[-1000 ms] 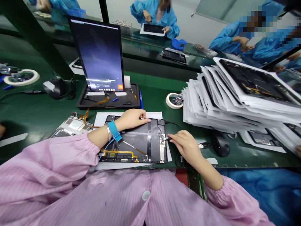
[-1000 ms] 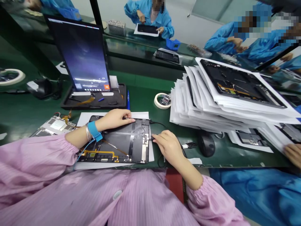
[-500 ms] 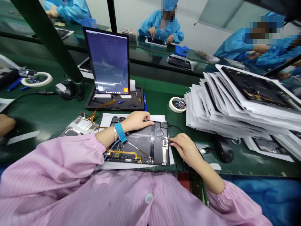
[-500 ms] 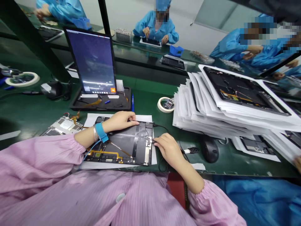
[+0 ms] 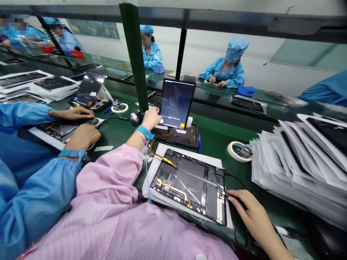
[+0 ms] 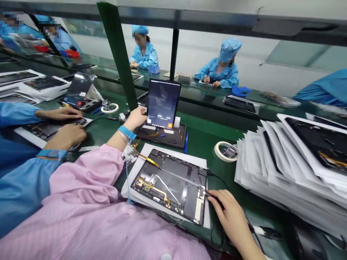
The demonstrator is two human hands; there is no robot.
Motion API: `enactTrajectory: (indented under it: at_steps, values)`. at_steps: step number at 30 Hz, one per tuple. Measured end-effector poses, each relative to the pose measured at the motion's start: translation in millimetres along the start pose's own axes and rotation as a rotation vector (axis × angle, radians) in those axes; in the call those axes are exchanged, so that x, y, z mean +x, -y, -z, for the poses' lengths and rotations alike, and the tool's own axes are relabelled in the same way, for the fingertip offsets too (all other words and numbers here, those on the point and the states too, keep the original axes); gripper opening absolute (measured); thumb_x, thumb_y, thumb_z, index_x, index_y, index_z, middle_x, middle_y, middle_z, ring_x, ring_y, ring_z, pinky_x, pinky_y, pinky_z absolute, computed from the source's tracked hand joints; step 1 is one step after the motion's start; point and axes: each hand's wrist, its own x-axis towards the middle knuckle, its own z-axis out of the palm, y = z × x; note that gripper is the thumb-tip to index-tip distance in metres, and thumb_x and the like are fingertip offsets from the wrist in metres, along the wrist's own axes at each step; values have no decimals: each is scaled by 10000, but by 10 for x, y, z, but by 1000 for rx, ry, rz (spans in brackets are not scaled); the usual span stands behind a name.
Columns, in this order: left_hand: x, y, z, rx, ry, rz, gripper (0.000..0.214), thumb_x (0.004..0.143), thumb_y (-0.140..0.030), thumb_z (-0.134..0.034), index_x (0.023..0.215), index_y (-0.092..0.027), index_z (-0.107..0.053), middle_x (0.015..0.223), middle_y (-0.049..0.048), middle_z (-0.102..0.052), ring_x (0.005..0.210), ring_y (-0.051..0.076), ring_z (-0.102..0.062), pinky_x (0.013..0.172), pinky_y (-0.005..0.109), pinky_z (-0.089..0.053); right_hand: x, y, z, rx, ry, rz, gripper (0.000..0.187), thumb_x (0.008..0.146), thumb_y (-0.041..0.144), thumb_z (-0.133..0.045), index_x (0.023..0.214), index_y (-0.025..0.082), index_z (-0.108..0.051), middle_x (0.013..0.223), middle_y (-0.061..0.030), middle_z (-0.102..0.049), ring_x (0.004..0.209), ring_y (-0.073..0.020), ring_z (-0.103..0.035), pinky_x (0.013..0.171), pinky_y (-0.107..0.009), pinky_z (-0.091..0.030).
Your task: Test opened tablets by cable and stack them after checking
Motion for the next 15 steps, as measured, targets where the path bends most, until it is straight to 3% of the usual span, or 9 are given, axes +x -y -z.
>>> enactTrajectory:
  at_steps: [2, 5, 15]
  values:
    - [195, 253, 80, -14, 120, 16, 208, 607, -98, -647, 813, -131, -633, 778, 99, -675, 810, 271, -621, 809, 426, -452, -6, -4, -2, -2, 3, -14, 262, 921, 443, -468, 953, 255, -648, 896, -41, -651, 860, -211, -617, 750, -342, -521]
    - [275, 458, 43, -59, 245, -18, 188, 554, -132, -688, 727, -149, -615, 669, 57, -658, 662, 235, -620, 692, 388, -479, -18, -12, 5, -1, 12, -33, 256, 920, 446, -472, 968, 265, -646, 904, -33, -649, 871, -208, -616, 753, -337, -519]
    - [283, 564, -53, 56, 162, -125, 280, 590, -285, -718, 790, -169, -562, 684, 7, -627, 625, 163, -580, 612, 284, -438, -11, 4, 15, 2, -13, -38, 296, 911, 476, -472, 953, 252, -660, 892, -49, -653, 847, -218, -624, 734, -334, -524]
